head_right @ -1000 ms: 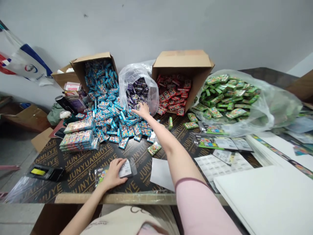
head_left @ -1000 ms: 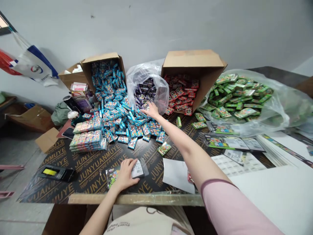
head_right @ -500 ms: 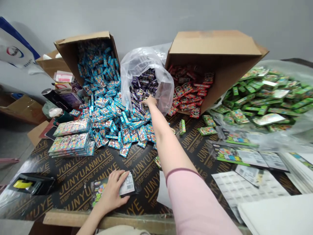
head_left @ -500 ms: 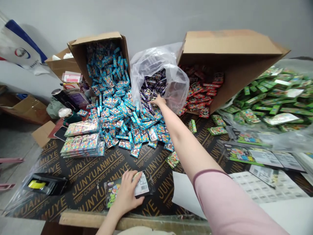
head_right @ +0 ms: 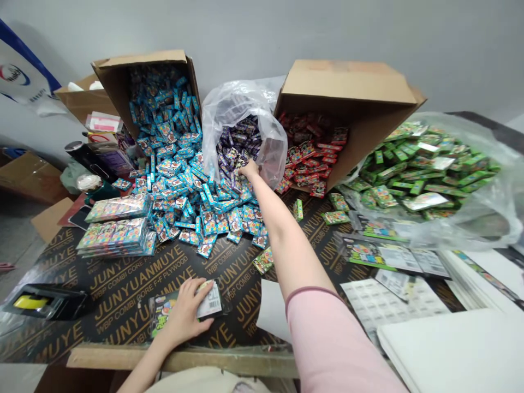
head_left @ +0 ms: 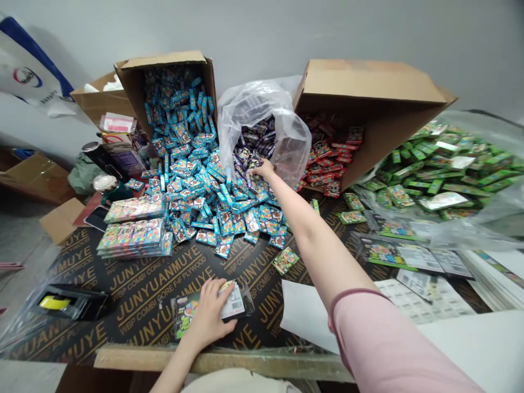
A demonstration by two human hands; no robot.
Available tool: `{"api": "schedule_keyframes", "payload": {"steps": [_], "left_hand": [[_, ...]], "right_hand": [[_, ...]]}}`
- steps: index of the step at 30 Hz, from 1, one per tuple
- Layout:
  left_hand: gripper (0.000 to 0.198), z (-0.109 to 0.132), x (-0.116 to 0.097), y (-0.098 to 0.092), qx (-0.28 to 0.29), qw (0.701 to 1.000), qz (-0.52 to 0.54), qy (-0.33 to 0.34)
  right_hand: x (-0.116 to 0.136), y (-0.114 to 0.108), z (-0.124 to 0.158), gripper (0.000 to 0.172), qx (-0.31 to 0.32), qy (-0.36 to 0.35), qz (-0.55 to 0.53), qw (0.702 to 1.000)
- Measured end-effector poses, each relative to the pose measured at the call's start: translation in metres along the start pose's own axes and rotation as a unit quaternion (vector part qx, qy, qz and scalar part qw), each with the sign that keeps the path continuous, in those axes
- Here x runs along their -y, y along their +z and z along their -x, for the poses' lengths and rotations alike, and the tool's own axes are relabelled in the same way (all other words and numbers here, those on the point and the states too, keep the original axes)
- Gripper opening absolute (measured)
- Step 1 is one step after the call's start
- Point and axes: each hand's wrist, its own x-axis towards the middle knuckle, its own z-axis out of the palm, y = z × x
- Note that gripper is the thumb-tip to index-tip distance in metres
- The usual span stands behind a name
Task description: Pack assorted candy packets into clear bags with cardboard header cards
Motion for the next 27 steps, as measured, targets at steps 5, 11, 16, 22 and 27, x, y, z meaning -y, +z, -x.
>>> {"api": "schedule_keyframes", "payload": {"steps": [5,11,16,22,27], "left_hand": [[0.078,0.002,-0.003,-0.003,-0.019,1.0,-0.005,0.009],[0.076,0.006,-0.002,-0.005,-0.026,0.999,-0.017,0.026],[0.076,0.005,-0.001,-0.01,-0.02,1.0,-0.013,0.02],[0.068,-0.007,-0.034,-0.026,-0.126,0.967,0.217,-0.048],[0.048,-0.021,-0.077,-0.031,-0.139,0.802,0.565,-0.139]], "right_hand": [[0.019,-0.013,0.061,0.025,0.047,-0.082,-0.099,0.991],[0.008,-0.049,0.144,0.017,0.082,-0.152,-0.163,0.971],[-0.015,-0.071,0.22,0.019,0.102,-0.177,-0.256,0.945],[-0.038,-0.073,0.321,0.03,0.098,-0.093,-0.394,0.909],[-0.046,-0.073,0.396,0.03,0.09,-0.047,-0.412,0.905]]}}
